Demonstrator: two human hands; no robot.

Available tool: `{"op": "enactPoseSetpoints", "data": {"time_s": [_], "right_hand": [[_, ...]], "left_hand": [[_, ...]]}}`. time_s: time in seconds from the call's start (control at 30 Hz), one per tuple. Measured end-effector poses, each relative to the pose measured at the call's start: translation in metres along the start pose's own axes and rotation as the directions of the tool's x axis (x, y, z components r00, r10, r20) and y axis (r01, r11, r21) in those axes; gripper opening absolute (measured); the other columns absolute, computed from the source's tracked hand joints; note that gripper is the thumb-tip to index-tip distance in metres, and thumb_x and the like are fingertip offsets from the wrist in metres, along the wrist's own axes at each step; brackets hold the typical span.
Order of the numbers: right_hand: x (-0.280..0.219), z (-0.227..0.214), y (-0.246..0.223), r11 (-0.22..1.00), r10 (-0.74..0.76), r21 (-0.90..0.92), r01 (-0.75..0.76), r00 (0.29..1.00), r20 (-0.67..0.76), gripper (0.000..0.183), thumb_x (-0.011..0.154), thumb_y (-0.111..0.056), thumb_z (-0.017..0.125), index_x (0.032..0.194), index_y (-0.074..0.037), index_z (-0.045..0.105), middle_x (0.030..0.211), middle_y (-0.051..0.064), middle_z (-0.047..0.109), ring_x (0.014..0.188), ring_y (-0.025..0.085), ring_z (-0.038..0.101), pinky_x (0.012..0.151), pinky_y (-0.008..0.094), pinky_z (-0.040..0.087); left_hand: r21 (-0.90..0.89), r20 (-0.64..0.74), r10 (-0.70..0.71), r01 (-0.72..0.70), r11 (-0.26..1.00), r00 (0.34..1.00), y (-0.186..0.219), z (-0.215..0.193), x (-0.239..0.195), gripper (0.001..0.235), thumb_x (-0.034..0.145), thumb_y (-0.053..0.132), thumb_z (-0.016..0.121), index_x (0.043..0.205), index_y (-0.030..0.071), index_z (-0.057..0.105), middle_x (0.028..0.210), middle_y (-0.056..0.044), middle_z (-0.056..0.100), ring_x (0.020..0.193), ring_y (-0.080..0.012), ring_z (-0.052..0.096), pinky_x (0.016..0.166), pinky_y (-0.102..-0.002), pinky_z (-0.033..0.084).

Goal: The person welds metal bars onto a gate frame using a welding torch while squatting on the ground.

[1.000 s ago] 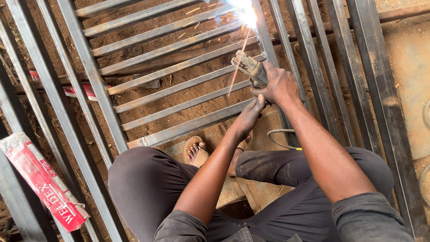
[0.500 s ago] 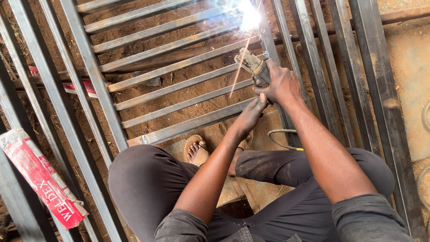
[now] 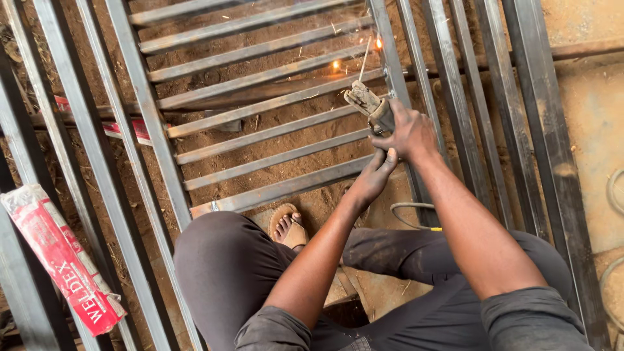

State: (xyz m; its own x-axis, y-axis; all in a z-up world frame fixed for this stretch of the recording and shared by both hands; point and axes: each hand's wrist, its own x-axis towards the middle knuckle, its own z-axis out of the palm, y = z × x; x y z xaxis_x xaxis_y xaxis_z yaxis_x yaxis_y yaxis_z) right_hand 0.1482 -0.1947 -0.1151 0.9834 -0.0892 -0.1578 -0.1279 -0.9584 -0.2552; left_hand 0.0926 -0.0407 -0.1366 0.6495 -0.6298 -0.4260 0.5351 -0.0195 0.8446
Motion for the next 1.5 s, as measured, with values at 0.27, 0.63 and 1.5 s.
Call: {"op": "enactPoseSetpoints", "data": {"time_s": [0.27,0.63,1.5], "right_hand": [[0.037,0.001,-0.023,0.993,0.059,0.104,-0.051,0.995,-0.076,0.07,0.07,-0.045,0.094,0.121,-0.011,0.059,0.101,0.012,0.078,0.09,0.028,0.077,0.085,0.046,0.061],[0.057,0.013,-0.021,0.99,0.108,0.105,-0.098,0.99,-0.087,0.08,0.072,-0.046,0.094,0.13,-0.009,0.053,0.106,0.016,0.075,0.089,0.032,0.076,0.082,0.049,0.061],[0.054,0.0,-0.027,0.983,0.142,0.121,-0.136,0.989,-0.049,0.077,0.072,-0.044,0.094,0.124,-0.007,0.052,0.101,0.014,0.074,0.09,0.031,0.076,0.08,0.045,0.062]], "left_hand": [[-0.141,-0.112,0.054,-0.07,0.987,0.992,0.024,-0.015,0.018,0.107,0.09,0.077,0.036,0.165,0.01,-0.001,0.172,-0.019,0.011,0.157,-0.0327,0.014,0.122,-0.047,0.02],[-0.212,-0.109,0.11,-0.131,0.968,0.988,0.029,-0.017,0.034,0.113,0.09,0.077,0.037,0.16,0.011,-0.022,0.172,-0.021,-0.001,0.157,-0.0336,0.008,0.123,-0.047,0.02],[-0.161,-0.101,0.102,-0.117,0.98,0.99,0.023,-0.021,0.033,0.109,0.092,0.076,0.037,0.163,0.01,-0.013,0.171,-0.022,0.007,0.157,-0.0343,0.013,0.123,-0.047,0.024]]}}
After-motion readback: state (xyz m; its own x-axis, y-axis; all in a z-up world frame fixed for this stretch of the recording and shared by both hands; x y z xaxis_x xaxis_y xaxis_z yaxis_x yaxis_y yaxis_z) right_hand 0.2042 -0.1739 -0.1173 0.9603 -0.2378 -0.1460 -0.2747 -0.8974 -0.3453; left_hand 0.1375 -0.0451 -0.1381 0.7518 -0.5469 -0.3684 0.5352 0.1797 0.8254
